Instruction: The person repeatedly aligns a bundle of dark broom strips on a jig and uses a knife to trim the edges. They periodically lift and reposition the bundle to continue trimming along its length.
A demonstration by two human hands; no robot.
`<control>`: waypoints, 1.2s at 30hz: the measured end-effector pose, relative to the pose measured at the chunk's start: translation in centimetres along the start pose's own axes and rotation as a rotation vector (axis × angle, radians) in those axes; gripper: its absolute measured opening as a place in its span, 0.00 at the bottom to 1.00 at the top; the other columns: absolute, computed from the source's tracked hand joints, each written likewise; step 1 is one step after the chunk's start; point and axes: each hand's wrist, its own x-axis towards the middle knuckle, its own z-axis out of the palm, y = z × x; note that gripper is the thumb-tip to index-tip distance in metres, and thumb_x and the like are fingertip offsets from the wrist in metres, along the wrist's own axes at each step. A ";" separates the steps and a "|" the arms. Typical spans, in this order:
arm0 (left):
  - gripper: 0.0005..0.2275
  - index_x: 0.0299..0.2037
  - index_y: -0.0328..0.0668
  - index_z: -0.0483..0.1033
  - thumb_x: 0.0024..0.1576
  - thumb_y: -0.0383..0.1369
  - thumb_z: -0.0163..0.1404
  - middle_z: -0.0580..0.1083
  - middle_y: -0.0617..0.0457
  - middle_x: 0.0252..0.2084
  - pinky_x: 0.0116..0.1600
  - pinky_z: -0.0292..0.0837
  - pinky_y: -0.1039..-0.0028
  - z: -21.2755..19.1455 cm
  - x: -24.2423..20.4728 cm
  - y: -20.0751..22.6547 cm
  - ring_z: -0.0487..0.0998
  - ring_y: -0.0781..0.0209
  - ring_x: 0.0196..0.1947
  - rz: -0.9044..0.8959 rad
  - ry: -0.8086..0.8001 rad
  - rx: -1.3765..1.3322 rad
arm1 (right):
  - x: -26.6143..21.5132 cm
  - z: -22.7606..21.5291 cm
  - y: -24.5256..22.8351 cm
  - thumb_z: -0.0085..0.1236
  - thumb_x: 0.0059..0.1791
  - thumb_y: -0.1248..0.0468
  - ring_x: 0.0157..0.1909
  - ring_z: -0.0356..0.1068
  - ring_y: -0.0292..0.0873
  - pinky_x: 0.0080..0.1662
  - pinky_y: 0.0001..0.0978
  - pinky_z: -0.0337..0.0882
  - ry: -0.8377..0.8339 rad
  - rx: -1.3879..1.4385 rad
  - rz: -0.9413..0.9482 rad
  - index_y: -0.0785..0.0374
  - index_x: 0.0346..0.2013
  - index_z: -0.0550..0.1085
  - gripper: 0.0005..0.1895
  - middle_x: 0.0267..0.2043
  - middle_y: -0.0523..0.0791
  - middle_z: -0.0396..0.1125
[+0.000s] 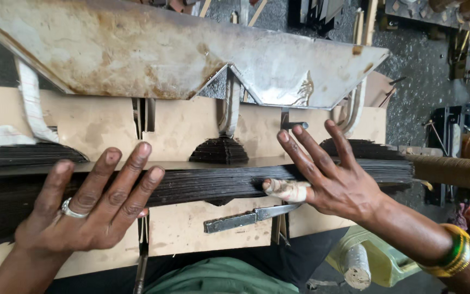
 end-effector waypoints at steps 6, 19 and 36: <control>0.22 0.64 0.50 0.77 0.68 0.48 0.39 0.78 0.53 0.63 0.69 0.60 0.60 -1.7 2.4 -1.0 0.74 0.54 0.64 -0.015 0.182 0.067 | 0.2 -0.6 -0.2 0.42 0.52 0.56 0.77 0.48 0.56 0.73 0.62 0.45 0.045 0.059 -0.005 0.19 0.72 0.39 0.39 0.79 0.51 0.40; 0.30 0.77 0.50 0.67 0.67 0.51 0.52 0.69 0.45 0.73 0.74 0.58 0.51 -4.3 1.1 1.0 0.67 0.50 0.73 -0.255 0.048 -0.211 | -1.0 -0.7 -3.5 0.57 0.54 0.52 0.75 0.56 0.55 0.73 0.56 0.54 0.217 -0.039 0.142 0.30 0.74 0.52 0.37 0.79 0.53 0.49; 0.29 0.65 0.40 0.74 0.63 0.54 0.40 0.79 0.47 0.64 0.67 0.68 0.56 0.8 -0.1 2.4 0.76 0.48 0.66 -0.224 -0.015 -0.138 | 0.2 0.9 -3.1 0.52 0.62 0.53 0.83 0.47 0.48 0.78 0.55 0.39 0.327 -0.180 0.252 0.21 0.75 0.44 0.35 0.83 0.50 0.42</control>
